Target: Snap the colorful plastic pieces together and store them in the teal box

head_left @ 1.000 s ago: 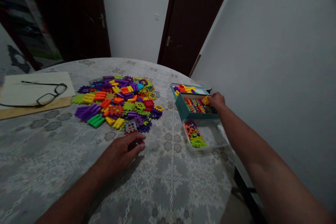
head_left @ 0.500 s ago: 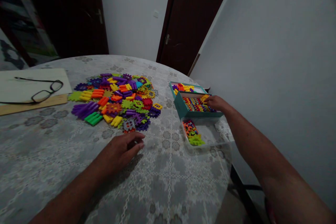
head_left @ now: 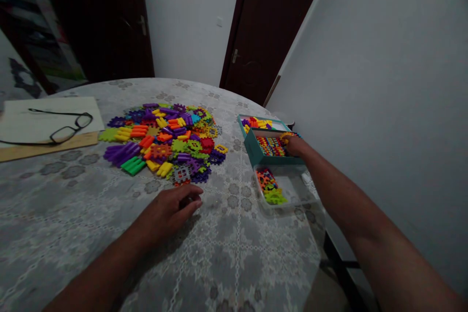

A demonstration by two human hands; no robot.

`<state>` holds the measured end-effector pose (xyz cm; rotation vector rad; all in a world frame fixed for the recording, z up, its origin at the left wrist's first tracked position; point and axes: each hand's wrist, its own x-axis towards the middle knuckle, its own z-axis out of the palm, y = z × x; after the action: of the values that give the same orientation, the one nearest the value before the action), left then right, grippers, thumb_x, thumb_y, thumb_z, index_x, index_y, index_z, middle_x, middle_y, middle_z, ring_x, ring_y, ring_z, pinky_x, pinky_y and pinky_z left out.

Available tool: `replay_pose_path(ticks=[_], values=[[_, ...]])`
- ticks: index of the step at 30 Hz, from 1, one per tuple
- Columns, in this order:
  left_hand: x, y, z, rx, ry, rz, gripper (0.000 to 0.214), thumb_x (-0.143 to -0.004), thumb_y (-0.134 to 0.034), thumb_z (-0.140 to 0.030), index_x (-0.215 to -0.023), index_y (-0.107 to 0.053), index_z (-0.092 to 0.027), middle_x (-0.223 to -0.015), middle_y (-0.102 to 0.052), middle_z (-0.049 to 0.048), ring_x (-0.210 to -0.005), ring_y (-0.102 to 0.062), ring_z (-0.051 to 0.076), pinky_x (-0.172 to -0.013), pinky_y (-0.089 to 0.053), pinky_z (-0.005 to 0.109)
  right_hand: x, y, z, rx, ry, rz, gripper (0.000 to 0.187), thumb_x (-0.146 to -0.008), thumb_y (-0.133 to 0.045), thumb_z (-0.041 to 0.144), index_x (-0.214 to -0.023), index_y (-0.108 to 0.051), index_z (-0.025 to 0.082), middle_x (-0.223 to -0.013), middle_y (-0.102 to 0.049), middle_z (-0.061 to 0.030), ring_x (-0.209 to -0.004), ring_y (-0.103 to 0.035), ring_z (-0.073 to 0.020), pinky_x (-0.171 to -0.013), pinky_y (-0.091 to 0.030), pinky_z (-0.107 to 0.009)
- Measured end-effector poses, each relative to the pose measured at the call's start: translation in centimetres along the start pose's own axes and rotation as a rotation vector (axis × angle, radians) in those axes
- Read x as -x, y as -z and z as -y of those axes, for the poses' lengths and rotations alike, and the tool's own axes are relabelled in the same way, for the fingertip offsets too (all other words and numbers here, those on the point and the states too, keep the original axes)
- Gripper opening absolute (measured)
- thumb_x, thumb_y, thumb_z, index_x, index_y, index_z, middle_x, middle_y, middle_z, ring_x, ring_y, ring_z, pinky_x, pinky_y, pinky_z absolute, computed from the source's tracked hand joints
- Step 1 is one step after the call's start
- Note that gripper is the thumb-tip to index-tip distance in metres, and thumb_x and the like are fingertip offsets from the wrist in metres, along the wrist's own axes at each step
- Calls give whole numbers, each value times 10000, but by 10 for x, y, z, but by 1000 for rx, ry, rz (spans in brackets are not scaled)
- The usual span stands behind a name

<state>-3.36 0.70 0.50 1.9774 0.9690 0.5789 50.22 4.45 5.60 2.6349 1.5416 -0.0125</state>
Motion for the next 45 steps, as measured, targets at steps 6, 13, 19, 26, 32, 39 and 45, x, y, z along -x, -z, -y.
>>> replay_pose_path(ticks=[6, 13, 19, 26, 32, 39, 45], values=[[0, -1, 2, -22, -19, 9, 368, -963, -656, -546, -1127, -827, -266, -903, -824, 70, -808, -755, 268, -811, -575, 380, 2, -3, -9, 11, -13, -16, 643, -950, -698, 207, -1592, -660, 209, -1464, -766, -145, -1275, -754, -284, -1051, -562, -311], [1, 0, 0, -28, -12, 21, 363, -967, -643, -527, -1135, -816, -256, -917, -825, 66, -833, -763, 266, -808, -569, 367, -2, -5, -9, 29, -31, -3, 660, -976, -707, 285, -1623, -629, 183, -1505, -732, -193, -1325, -736, -324, -1096, -550, -365], [1, 0, 1, -50, -24, 20, 352, -976, -643, -499, -1151, -815, -246, -918, -829, 68, -821, -755, 257, -812, -570, 364, 4, -1, -1, 40, -51, -22, 641, -954, -680, 225, -1592, -656, 162, -1438, -768, -199, -1272, -761, -309, -1048, -562, -337], [2, 7, 0, -29, -37, -207, 320, -974, -640, -484, -1086, -816, -242, -937, -841, 57, -844, -749, 251, -829, -574, 361, 48, 23, 17, 39, -22, -175, 521, -1001, -563, 203, -1487, -718, 97, -1375, -774, -249, -1222, -764, -331, -1030, -562, -381], [-1, 27, 5, -28, 90, -635, 268, -994, -616, -425, -1082, -784, -235, -1032, -833, 64, -918, -746, 251, -915, -590, 389, 136, 32, 89, -338, 435, -584, 355, -1051, -523, 295, -1217, -814, 178, -1210, -812, -173, -1121, -755, -314, -1036, -579, -440], [-11, 21, 31, -235, -2, -651, 251, -994, -584, -291, -1149, -757, -197, -1138, -818, 119, -1068, -753, 284, -1047, -582, 439, 203, -23, 212, -544, 790, -269, 400, -1034, -591, 249, -1415, -706, 206, -1397, -717, -165, -1233, -717, -292, -1070, -599, -444], [-10, 4, 45, -469, -108, -501, 320, -989, -611, -204, -1282, -740, -207, -1275, -777, 141, -1236, -709, 307, -1146, -556, 463, 202, -60, 266, -453, 642, -221, 611, -1047, -672, 344, -1628, -553, 199, -1595, -582, -199, -1418, -628, -344, -1190, -543, -484]])
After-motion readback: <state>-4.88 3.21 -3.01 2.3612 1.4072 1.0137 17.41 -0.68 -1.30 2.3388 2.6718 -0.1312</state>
